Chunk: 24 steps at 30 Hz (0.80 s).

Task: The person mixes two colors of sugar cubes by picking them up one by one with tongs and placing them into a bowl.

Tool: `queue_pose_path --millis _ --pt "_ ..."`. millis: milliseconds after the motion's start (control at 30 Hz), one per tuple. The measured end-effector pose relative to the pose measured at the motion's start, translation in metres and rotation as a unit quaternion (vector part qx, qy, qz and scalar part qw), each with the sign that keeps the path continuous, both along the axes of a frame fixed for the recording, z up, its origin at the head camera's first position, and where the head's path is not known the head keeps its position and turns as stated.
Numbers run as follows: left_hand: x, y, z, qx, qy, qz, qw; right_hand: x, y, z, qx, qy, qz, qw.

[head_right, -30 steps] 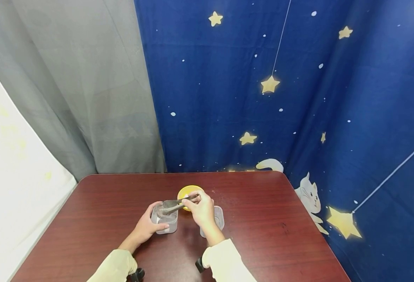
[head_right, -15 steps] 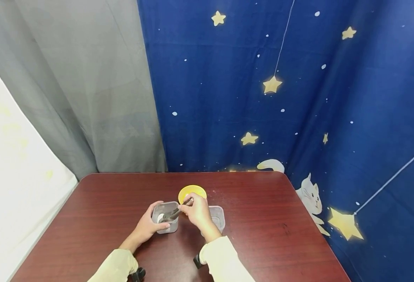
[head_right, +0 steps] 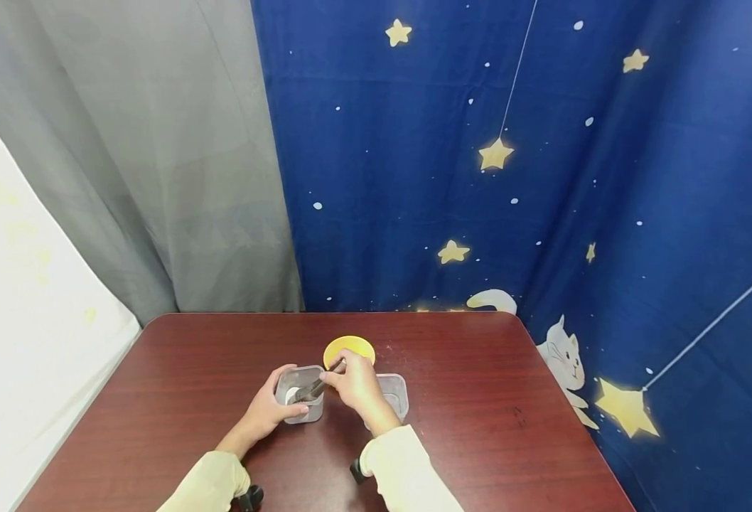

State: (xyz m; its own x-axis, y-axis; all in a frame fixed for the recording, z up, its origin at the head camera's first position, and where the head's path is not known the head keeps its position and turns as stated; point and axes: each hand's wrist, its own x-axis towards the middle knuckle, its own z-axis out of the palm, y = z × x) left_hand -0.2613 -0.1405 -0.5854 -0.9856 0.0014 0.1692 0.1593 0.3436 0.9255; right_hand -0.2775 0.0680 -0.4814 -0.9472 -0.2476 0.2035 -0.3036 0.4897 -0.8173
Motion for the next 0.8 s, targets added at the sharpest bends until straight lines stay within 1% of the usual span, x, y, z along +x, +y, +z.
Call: queue_pose_path --millis 167,300,533,667,800 --pt "0.0 0.0 0.001 -0.001 0.0 0.0 1.0 0.0 0.0 -0.005 -0.016 0.016 -0.007 0.9997" --pt "0.0 0.0 0.0 0.001 -0.001 0.002 1.0 0.0 0.0 -0.004 -0.011 0.019 -0.005 0.9998" --pt "0.0 0.001 -0.002 -0.001 0.011 -0.001 0.9999 0.001 -0.001 -0.002 0.041 0.023 0.004 0.9989" --pt "0.0 0.001 -0.001 0.002 0.01 0.001 1.0 0.002 -0.002 -0.005 0.036 0.031 -0.001 0.9989" --pt "0.0 0.001 0.0 0.007 -0.001 0.001 1.0 0.002 -0.002 -0.011 0.014 0.035 -0.011 0.9992"
